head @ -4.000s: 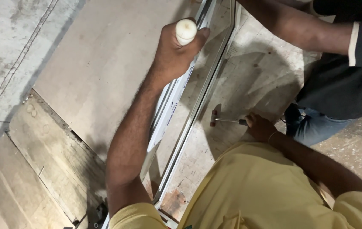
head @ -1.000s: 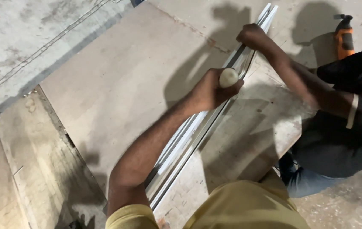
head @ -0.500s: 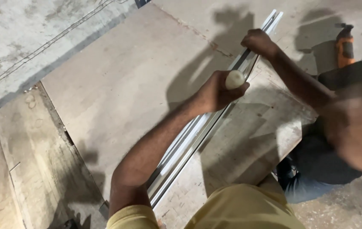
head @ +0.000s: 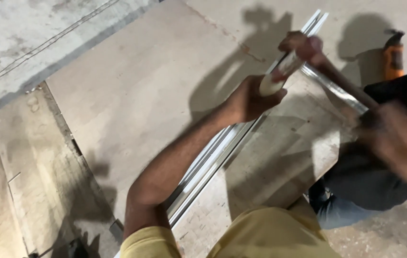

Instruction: Assembling and finishing a window frame using a hammer and sealant.

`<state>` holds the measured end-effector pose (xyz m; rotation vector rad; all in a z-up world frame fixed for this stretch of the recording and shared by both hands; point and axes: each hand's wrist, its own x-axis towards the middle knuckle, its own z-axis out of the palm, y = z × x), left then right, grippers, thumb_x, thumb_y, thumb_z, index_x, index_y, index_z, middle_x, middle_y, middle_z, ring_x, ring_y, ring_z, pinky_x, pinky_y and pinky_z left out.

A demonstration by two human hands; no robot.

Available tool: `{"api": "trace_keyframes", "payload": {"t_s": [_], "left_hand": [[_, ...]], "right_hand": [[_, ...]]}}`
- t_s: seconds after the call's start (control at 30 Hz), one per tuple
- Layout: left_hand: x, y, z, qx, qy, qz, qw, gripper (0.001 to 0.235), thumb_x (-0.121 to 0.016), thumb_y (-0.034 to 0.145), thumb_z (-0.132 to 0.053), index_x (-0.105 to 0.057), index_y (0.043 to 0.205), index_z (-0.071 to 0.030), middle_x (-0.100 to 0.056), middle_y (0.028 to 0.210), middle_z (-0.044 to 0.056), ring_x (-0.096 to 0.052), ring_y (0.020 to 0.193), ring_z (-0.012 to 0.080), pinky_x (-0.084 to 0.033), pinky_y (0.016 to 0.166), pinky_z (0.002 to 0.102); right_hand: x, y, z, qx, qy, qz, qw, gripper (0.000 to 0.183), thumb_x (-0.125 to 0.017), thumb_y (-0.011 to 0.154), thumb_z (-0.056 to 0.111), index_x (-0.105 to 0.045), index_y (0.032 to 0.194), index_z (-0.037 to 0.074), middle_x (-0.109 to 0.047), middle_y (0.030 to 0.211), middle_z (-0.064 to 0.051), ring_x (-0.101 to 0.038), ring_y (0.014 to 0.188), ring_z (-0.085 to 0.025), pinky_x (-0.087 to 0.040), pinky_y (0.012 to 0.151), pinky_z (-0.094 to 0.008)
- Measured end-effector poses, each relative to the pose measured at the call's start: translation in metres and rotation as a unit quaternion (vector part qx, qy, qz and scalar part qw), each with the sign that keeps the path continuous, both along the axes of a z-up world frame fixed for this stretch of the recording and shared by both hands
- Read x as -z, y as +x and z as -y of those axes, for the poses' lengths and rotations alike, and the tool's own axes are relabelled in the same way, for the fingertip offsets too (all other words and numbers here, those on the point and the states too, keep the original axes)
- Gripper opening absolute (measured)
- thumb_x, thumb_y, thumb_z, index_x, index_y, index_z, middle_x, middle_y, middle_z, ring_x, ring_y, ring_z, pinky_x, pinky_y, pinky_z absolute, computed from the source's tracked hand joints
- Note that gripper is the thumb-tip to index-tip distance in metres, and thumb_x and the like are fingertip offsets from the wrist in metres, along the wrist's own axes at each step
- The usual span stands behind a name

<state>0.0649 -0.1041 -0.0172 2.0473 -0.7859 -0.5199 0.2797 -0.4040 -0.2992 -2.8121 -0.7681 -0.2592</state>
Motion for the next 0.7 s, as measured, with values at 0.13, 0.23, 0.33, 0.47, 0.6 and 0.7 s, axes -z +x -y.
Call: {"api": "trace_keyframes", "payload": {"t_s": [0.13, 0.23, 0.33, 0.47, 0.6, 0.7], "left_hand": [[-0.003, 0.003, -0.002, -0.001, -0.025, 0.017, 1.000, 0.030, -0.068, 0.098, -0.035, -0.064, 0.084, -0.009, -0.069, 0.070, 0.001, -0.068, 0.064, 0.0103, -0.063, 0.060, 0.031], [0.003, 0.001, -0.002, 0.005, -0.016, 0.006, 1.000, 0.032, -0.067, 0.099, -0.037, -0.063, 0.084, -0.009, -0.068, 0.068, 0.002, -0.067, 0.062, 0.0105, -0.063, 0.059, 0.031], [0.004, 0.002, 0.002, 0.005, -0.005, 0.002, 1.000, 0.029, -0.066, 0.098, -0.038, -0.063, 0.087, -0.011, -0.068, 0.069, 0.000, -0.067, 0.060, 0.0100, -0.063, 0.058, 0.030], [0.012, 0.006, -0.004, -0.005, -0.022, -0.009, 1.000, 0.029, -0.066, 0.098, -0.038, -0.063, 0.089, -0.011, -0.067, 0.070, 0.000, -0.066, 0.062, 0.0101, -0.062, 0.058, 0.030], [0.016, 0.012, -0.006, -0.009, -0.070, 0.009, 0.997, 0.030, -0.067, 0.100, -0.038, -0.064, 0.088, -0.010, -0.068, 0.071, 0.000, -0.067, 0.065, 0.0086, -0.063, 0.062, 0.029], [0.006, 0.005, -0.001, -0.002, -0.056, -0.002, 0.998, 0.028, -0.067, 0.100, -0.036, -0.063, 0.089, -0.010, -0.067, 0.071, -0.001, -0.065, 0.064, 0.0086, -0.062, 0.060, 0.030]], "right_hand": [[-0.025, 0.001, -0.014, -0.002, -0.191, 0.032, 0.981, 0.013, -0.065, 0.097, 0.013, -0.076, 0.104, 0.015, -0.077, 0.111, -0.001, -0.069, 0.115, -0.023, -0.052, 0.115, -0.033], [-0.045, -0.033, -0.010, -0.032, -0.011, 0.114, 0.993, 0.019, -0.065, 0.092, 0.007, -0.074, 0.108, 0.009, -0.075, 0.114, -0.009, -0.066, 0.116, -0.027, -0.052, 0.107, -0.034], [-0.036, -0.023, 0.004, -0.005, -0.040, 0.083, 0.996, 0.018, -0.064, 0.097, 0.008, -0.072, 0.112, 0.011, -0.072, 0.119, -0.008, -0.064, 0.117, -0.025, -0.052, 0.107, -0.033], [-0.008, -0.017, 0.003, 0.038, -0.087, 0.005, 0.995, 0.016, -0.061, 0.106, 0.010, -0.068, 0.119, 0.017, -0.067, 0.127, -0.005, -0.061, 0.120, -0.020, -0.053, 0.106, -0.031], [0.065, -0.002, 0.028, 0.045, -0.085, -0.042, 0.995, 0.016, -0.057, 0.113, 0.011, -0.065, 0.126, 0.016, -0.067, 0.133, -0.003, -0.061, 0.123, -0.015, -0.052, 0.108, -0.029], [0.104, -0.012, 0.056, 0.029, 0.028, -0.045, 0.998, 0.022, -0.055, 0.111, 0.008, -0.061, 0.133, 0.009, -0.066, 0.138, -0.006, -0.061, 0.125, -0.015, -0.052, 0.110, -0.031]]}}
